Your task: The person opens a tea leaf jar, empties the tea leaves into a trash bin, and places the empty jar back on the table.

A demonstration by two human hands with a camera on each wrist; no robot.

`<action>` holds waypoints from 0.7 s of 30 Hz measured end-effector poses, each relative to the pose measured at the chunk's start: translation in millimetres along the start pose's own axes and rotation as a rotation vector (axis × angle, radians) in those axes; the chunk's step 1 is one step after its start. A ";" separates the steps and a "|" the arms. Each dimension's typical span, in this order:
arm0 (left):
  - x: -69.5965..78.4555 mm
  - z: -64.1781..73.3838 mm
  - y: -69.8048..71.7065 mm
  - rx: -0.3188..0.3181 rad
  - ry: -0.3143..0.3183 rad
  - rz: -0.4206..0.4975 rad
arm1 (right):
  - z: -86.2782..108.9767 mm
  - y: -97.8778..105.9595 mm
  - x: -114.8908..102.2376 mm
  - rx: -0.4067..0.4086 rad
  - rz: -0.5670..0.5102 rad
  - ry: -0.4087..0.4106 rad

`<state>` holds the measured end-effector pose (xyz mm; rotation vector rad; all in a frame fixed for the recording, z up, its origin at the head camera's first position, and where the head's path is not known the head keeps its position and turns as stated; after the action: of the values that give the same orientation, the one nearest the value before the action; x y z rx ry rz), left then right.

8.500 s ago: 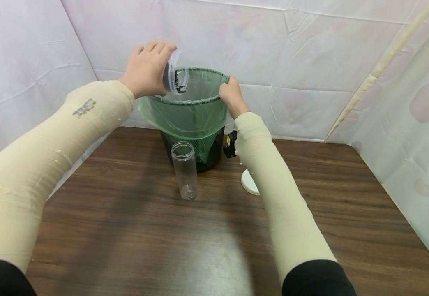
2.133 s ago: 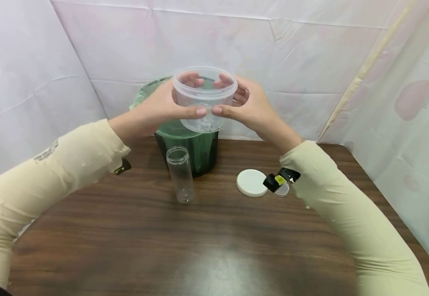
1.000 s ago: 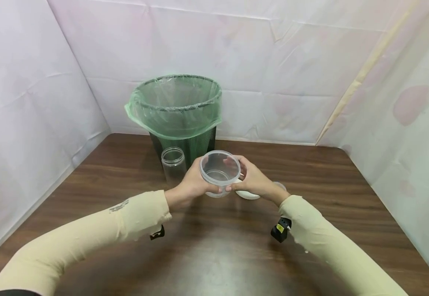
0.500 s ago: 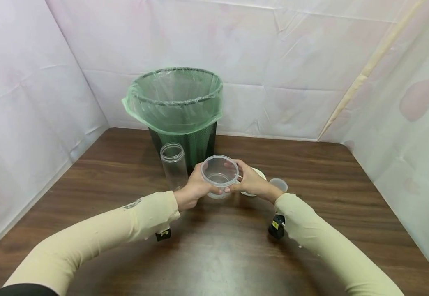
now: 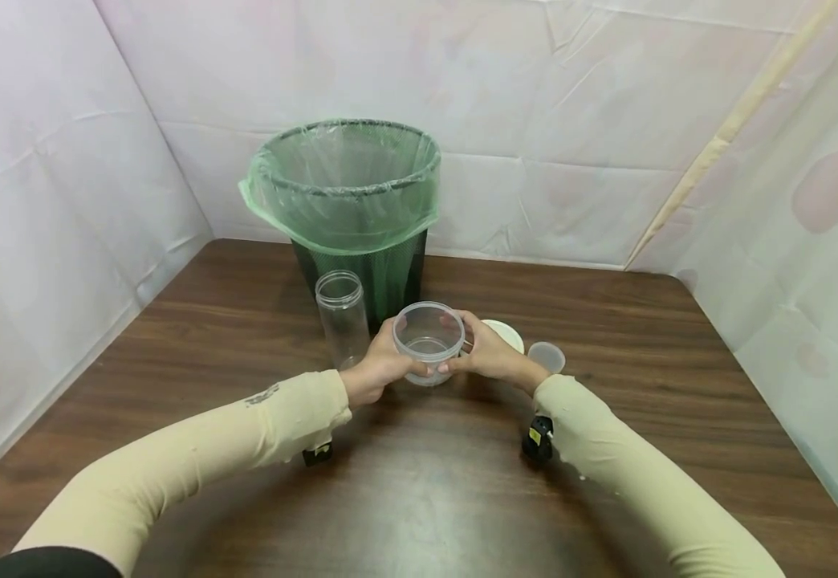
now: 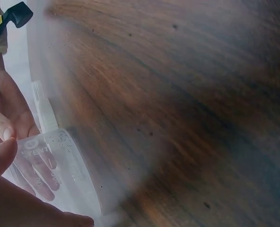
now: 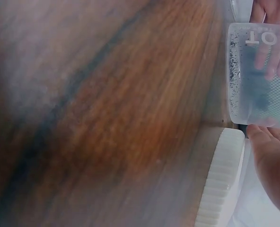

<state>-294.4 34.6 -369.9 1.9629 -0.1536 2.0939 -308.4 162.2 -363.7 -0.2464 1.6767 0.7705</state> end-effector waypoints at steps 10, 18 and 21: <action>1.3 1.3 -9.2 -0.012 -0.040 0.022 | 5.1 3.7 2.3 -0.012 -0.033 -0.017; 0.1 28.5 -15.2 0.023 0.039 -0.114 | 6.2 3.7 6.9 -0.010 -0.063 -0.037; 13.5 43.6 -21.7 -0.043 -0.043 -0.202 | 8.7 3.4 8.5 -0.027 -0.039 -0.071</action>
<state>-247.3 45.8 -355.3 1.9123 -0.0077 1.9065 -305.6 172.2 -371.0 -0.2670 1.5915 0.7647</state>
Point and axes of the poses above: each hand's wrist, its own z-axis away from the middle knuckle, its own y-axis out of the back of the hand, x = y × z, the point moved 10 cm from there along -z, towards the middle knuckle, and after that the axes turned 6 degrees about -x, right-handed, at the moved point
